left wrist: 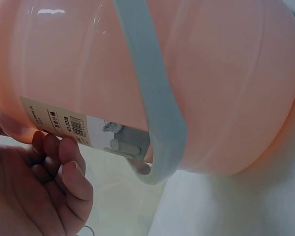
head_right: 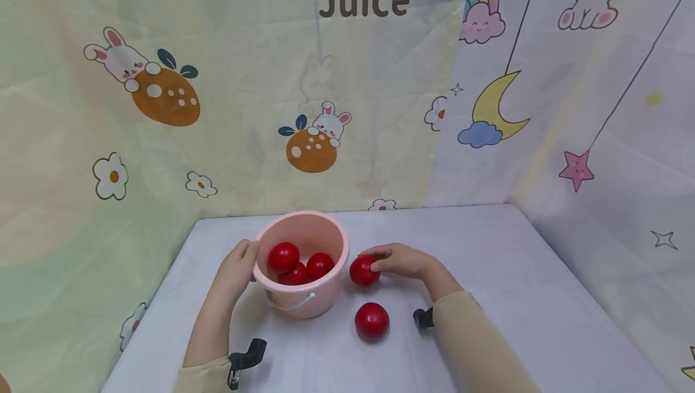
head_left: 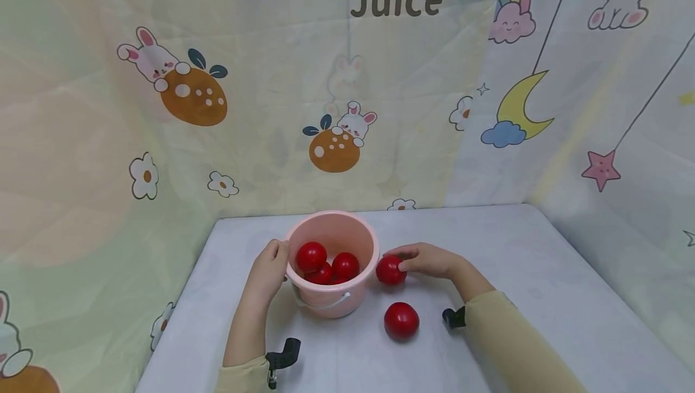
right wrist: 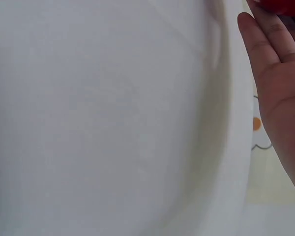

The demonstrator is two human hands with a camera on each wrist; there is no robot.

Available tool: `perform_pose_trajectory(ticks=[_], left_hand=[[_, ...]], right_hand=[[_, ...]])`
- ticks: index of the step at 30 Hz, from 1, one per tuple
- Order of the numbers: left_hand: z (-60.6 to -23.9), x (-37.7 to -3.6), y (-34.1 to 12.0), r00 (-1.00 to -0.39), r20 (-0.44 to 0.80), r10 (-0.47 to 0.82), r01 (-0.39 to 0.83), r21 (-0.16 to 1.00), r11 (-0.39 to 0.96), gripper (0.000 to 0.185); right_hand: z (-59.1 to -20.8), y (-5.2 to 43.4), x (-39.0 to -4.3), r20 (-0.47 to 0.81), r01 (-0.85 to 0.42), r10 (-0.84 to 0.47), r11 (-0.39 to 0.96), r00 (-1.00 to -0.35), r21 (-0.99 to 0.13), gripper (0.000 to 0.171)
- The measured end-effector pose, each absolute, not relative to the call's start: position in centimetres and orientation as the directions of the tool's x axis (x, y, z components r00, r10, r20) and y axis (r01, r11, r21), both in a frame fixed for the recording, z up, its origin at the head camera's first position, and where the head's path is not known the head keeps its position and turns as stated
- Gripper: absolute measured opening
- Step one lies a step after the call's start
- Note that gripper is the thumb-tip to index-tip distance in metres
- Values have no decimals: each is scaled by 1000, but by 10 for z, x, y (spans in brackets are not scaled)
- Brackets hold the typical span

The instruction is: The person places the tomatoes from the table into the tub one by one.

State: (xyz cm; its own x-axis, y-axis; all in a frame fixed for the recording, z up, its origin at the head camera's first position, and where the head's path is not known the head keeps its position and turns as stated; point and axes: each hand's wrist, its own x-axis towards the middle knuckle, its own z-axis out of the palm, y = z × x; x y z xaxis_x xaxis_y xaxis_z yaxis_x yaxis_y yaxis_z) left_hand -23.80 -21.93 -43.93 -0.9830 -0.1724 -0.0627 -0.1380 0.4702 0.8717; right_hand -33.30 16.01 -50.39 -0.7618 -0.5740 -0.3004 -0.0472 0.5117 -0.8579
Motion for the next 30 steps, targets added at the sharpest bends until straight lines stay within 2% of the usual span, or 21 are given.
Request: perform_pose_trajectory(ticks=[6, 15, 22, 30], left_hand=[[-438, -236, -219, -983, -60, -171, -135, 873, 470, 42], [-438, -236, -219, -984, -54, -167, -128, 872, 473, 41], [-437, -236, -219, -984, -60, -166, -133, 872, 471, 41], [-435, -236, -219, -983, -74, -168, -147, 867, 476, 40]], right_hand=[[-484, 173, -344, -286, 9, -533, 463, -797, -887, 54], [-447, 178, -354, -241, -5, -511, 434, -825, -901, 59], [-419, 176, -360, -208, -43, -471, 468, -857, -882, 65], [-398, 171, -366, -165, -77, -516, 416, -841, -906, 60]])
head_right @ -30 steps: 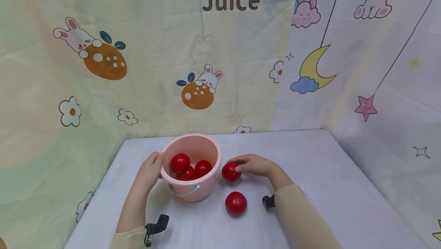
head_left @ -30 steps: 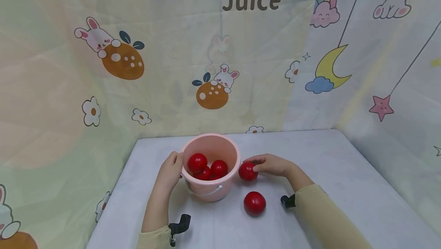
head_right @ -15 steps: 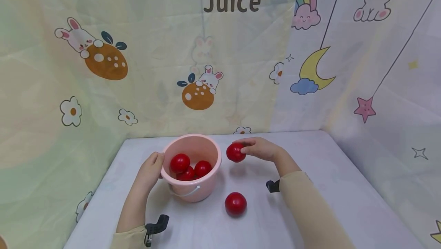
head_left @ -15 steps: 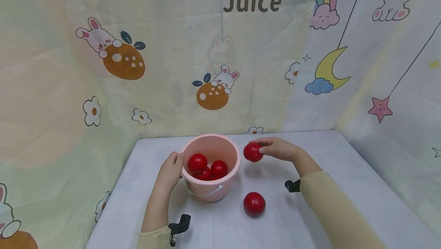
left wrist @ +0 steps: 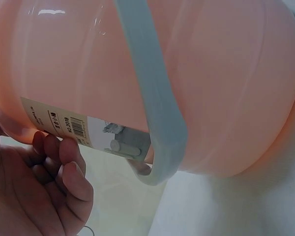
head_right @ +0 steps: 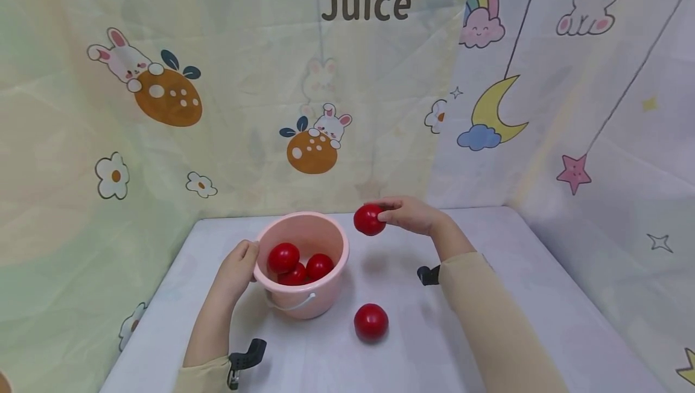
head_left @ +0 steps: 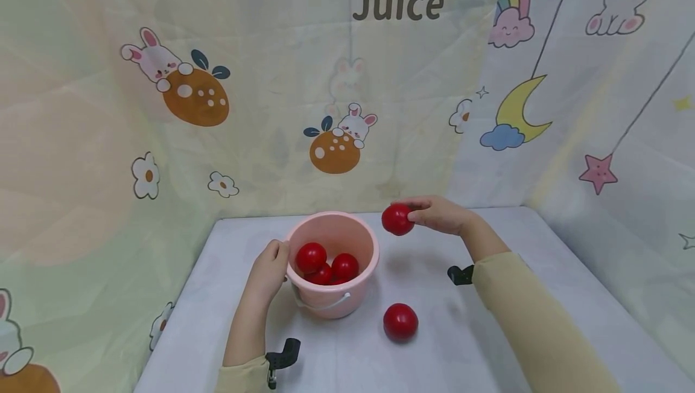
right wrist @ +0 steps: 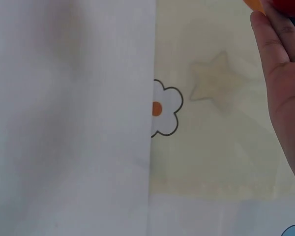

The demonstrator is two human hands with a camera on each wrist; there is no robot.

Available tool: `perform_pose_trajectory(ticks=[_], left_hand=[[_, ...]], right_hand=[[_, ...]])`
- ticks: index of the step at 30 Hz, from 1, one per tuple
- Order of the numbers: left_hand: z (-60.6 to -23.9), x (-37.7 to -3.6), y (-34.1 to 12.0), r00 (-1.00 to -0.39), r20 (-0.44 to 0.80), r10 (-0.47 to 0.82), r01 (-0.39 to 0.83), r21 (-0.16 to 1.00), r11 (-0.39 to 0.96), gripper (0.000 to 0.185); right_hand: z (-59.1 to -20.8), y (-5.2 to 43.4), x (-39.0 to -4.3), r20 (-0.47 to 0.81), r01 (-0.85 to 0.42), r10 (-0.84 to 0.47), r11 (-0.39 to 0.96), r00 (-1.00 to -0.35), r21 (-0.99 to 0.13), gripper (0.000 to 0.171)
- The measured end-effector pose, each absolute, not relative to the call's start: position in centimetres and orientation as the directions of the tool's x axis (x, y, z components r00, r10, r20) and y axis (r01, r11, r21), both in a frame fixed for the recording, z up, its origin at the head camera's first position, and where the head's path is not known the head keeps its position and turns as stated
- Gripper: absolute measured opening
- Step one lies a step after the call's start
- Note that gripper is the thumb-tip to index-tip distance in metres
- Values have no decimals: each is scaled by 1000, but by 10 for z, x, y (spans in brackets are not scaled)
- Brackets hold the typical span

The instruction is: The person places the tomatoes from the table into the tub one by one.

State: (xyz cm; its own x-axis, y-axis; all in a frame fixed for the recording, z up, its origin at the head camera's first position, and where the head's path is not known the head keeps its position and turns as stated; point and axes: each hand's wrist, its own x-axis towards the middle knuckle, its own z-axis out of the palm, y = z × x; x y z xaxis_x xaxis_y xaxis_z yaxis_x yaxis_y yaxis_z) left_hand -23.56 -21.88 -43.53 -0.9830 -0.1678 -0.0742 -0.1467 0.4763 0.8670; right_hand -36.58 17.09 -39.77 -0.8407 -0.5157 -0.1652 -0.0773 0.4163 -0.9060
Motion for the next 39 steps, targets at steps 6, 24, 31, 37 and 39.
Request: perform_pose_trajectory(ticks=[6, 24, 31, 37, 39], left_hand=[[-435, -235, -219, -981, -86, -176, -160, 867, 472, 38], [-437, -237, -220, -981, -83, -178, -157, 874, 459, 39], [-439, -237, -222, -984, -53, -169, -125, 883, 452, 38], [-439, -238, -221, -984, -59, -170, -130, 886, 444, 38], [-440, -238, -221, -984, -61, -165, -130, 887, 444, 38]], right_hand=[[-378, 158, -367, -169, -90, -516, 440, -840, -894, 62], [-314, 82, -371, -105, -140, -693, 288, -713, -948, 49], [-317, 49, -374, -126, -161, -784, 277, -608, -947, 47], [-321, 24, -371, -142, -223, -814, 315, -563, -922, 45], [-324, 16, -370, -175, -241, -810, 361, -559, -901, 44]])
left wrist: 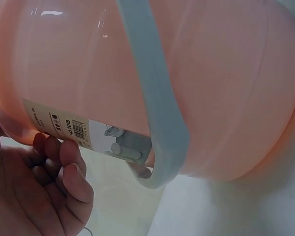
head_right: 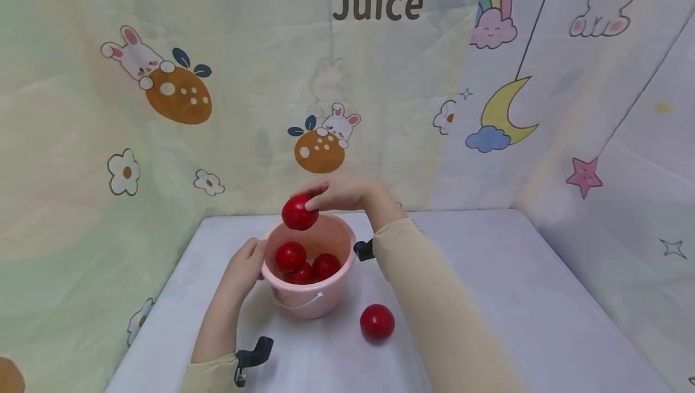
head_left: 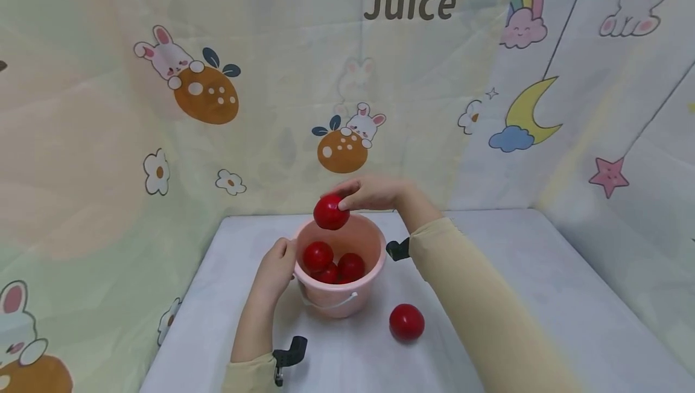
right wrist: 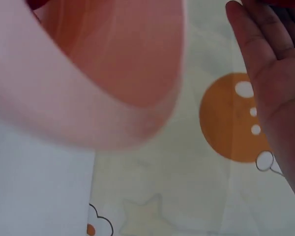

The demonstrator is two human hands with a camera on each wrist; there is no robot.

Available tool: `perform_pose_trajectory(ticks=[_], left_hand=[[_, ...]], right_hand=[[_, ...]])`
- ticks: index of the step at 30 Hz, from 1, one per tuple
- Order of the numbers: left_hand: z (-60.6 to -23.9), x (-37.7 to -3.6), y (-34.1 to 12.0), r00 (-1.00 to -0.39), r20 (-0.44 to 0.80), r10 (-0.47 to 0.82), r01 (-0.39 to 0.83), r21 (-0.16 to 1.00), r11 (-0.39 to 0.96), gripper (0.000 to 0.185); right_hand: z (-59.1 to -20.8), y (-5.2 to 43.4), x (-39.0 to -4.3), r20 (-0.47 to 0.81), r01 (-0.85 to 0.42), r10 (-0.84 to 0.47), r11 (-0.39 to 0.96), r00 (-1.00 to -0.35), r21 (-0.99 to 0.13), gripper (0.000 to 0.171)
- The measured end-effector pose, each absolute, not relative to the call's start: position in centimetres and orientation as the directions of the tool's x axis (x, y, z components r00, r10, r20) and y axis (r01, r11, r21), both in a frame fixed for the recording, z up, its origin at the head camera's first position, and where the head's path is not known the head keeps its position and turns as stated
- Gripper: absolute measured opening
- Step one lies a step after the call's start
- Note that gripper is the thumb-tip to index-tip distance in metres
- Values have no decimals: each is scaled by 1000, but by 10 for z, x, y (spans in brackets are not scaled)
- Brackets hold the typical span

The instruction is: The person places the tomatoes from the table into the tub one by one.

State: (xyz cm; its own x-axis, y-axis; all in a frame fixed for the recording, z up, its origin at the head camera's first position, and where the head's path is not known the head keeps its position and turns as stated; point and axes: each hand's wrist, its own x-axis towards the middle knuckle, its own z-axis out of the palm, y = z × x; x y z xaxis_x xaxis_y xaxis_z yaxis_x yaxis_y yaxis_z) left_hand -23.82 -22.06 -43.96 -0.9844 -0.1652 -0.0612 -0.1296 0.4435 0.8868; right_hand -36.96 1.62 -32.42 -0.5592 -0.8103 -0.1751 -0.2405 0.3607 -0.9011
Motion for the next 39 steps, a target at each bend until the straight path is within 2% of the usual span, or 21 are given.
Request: perform_pose_trajectory(ticks=[6, 15, 28, 39], left_hand=[[-441, -239, -218, -987, -66, -150, -126, 886, 445, 37], [-438, -239, -217, -990, -31, -138, -92, 880, 467, 36], [-437, -239, -222, -989, -36, -147, -101, 878, 469, 35], [-438, -239, -222, -987, -53, -154, -121, 872, 475, 36]], right_hand=[[-336, -2, -367, -288, -266, -795, 482, -535, -835, 41], [-347, -14, -364, -357, -264, -786, 534, -506, -803, 40], [-356, -26, -361, -378, -209, -783, 529, -494, -823, 39], [-347, -21, -354, -357, -219, -764, 536, -538, -816, 41]])
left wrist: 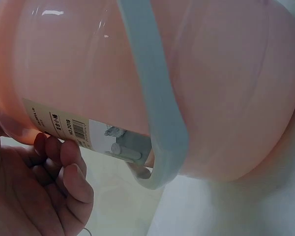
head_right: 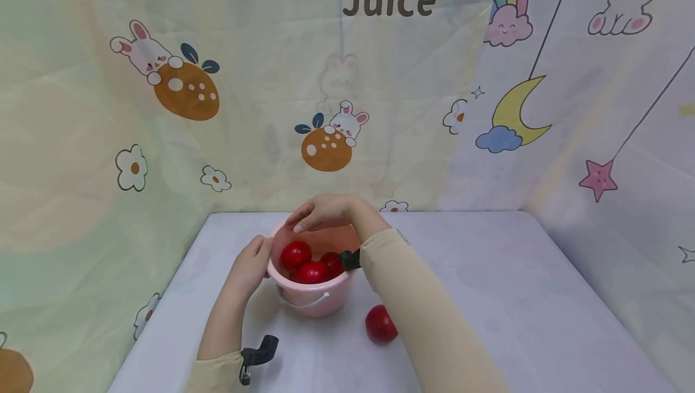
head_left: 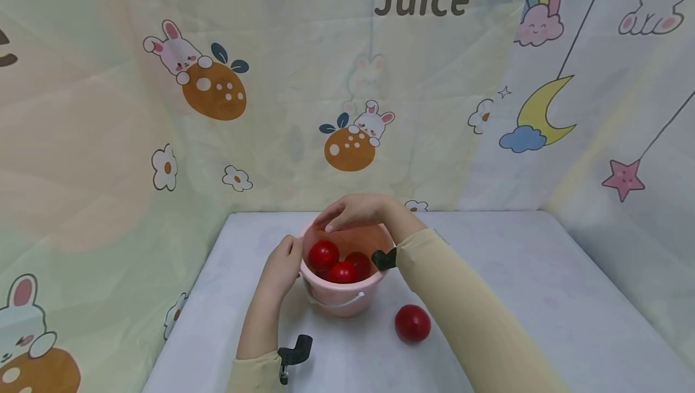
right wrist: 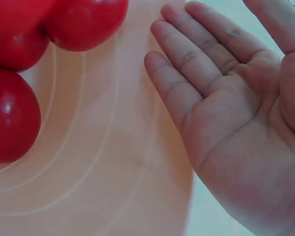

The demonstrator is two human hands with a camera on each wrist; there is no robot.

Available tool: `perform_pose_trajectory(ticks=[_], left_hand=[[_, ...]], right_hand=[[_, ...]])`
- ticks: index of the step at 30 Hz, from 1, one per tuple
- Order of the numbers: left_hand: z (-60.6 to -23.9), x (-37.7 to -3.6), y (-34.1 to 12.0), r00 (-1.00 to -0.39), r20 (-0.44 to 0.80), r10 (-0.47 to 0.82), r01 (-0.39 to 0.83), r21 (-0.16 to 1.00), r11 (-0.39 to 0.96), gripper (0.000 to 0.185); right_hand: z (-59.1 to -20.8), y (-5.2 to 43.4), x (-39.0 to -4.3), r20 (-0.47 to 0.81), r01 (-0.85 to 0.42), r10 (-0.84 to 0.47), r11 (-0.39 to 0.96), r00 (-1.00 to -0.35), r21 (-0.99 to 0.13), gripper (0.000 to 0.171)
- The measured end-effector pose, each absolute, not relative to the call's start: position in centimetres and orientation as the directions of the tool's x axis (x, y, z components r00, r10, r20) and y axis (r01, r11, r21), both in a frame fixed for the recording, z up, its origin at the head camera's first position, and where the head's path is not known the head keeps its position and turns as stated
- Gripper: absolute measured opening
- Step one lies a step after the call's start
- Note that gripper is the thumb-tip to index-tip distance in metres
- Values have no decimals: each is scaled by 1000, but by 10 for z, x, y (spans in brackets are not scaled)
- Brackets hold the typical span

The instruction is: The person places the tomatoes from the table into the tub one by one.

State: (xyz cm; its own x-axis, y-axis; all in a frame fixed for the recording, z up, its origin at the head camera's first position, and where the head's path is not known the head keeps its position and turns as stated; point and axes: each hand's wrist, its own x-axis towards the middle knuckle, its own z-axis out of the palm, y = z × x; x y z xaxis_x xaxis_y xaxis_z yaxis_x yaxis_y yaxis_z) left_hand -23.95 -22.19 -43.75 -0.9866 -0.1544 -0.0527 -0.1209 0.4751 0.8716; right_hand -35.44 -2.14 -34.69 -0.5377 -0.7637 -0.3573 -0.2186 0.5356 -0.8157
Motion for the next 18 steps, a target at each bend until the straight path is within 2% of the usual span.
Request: perform_pose_trajectory(ticks=[13, 18], left_hand=[[-438, -239, -222, -988, -45, -149, -111, 874, 472, 36], [-439, -240, -223, -988, -55, -147, -120, 872, 474, 37]], right_hand=[[-350, -21, -357, -349, -235, -769, 533, -536, -813, 42], [-349, -20, -362, -310, -252, -789, 496, -530, -831, 41]])
